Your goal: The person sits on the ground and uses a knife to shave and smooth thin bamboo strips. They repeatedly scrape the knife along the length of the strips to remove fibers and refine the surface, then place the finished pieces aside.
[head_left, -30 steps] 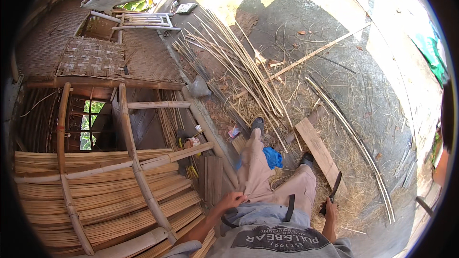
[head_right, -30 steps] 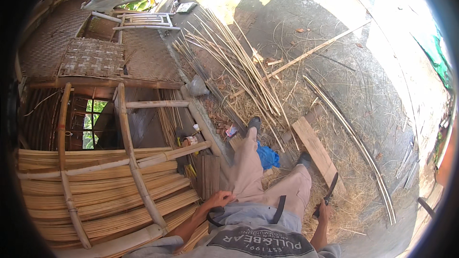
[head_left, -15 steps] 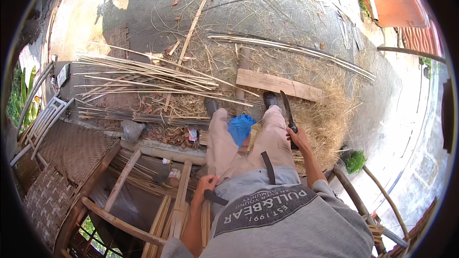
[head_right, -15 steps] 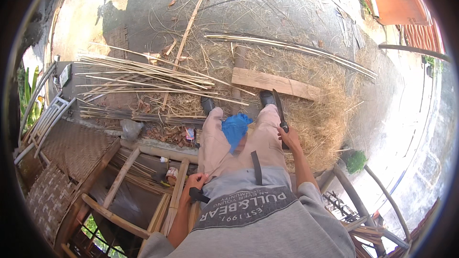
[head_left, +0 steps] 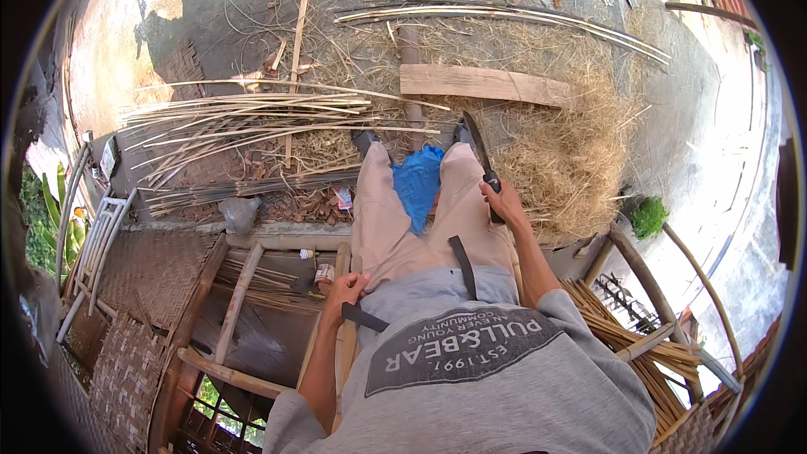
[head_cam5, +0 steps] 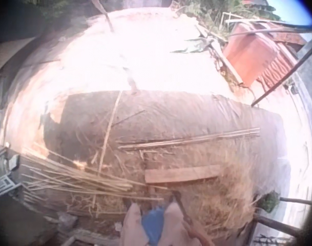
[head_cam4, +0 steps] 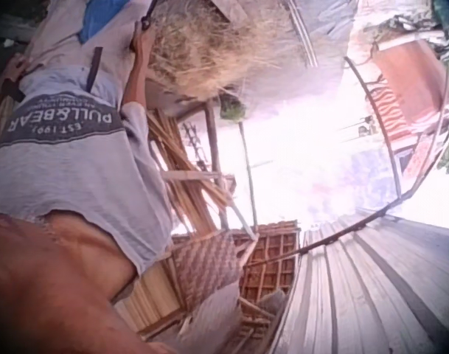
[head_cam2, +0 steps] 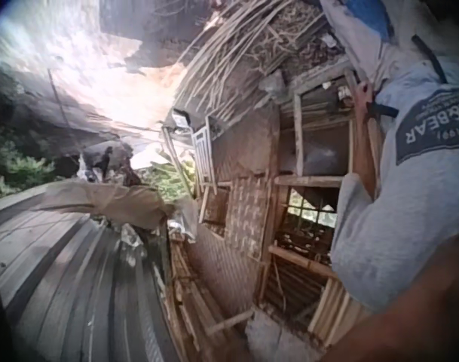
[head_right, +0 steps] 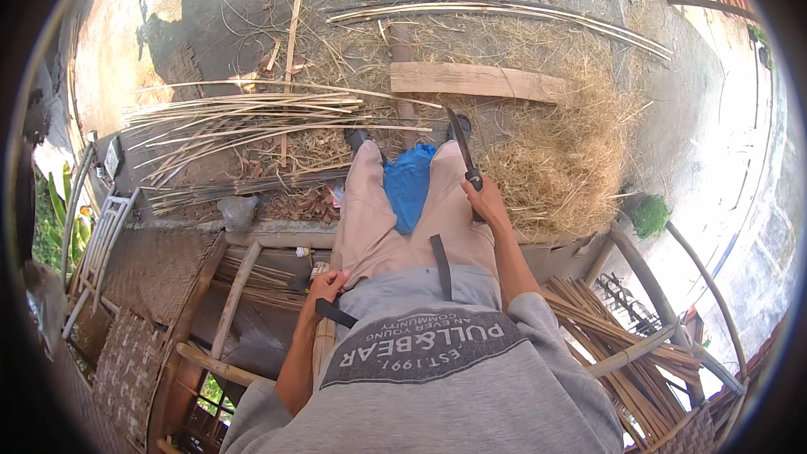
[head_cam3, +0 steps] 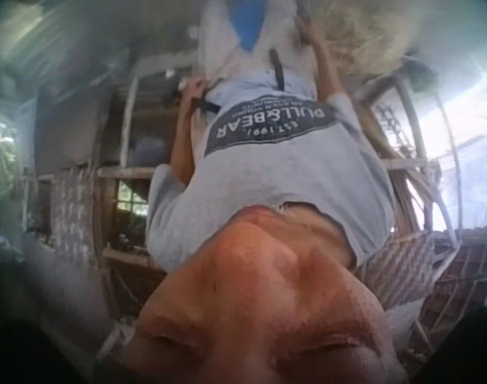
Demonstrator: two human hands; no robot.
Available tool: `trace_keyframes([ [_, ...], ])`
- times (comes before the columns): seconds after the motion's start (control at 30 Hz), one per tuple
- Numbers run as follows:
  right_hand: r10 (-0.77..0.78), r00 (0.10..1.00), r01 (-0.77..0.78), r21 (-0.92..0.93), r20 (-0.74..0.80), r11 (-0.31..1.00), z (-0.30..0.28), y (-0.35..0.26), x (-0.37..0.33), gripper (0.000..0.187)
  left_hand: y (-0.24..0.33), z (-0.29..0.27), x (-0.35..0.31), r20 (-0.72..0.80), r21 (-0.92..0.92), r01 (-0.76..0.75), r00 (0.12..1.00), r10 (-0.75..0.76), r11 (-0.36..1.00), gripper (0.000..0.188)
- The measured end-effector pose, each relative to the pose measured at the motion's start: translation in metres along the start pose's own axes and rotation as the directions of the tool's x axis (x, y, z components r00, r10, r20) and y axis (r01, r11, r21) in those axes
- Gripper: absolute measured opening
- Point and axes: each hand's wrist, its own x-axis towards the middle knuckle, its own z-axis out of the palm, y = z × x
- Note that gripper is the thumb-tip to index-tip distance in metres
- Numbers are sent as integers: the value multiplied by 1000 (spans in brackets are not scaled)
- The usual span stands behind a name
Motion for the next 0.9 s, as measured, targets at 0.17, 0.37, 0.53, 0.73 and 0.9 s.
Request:
trace_keyframes([
  [0.17,10,998,-1,-121,67,993,-40,25,5,46,32,68,-1,-80,10,-13,997,13,1000,41],
  [0.37,17,985,-2,-88,172,996,-86,103,6,52,55,115,-14,-90,140,-18,995,31,990,42],
  [0.53,-60,997,63,-48,54,997,-100,113,-9,55,68,116,-20,84,235,50,994,-71,971,42],
  [0.73,-11,989,29,-117,149,993,-98,133,-17,62,75,103,-42,257,144,314,904,-342,938,42],
  [0.9,-18,995,20,-27,98,999,-97,124,14,50,11,81,-11,83,-560,323,938,-336,763,32],
])
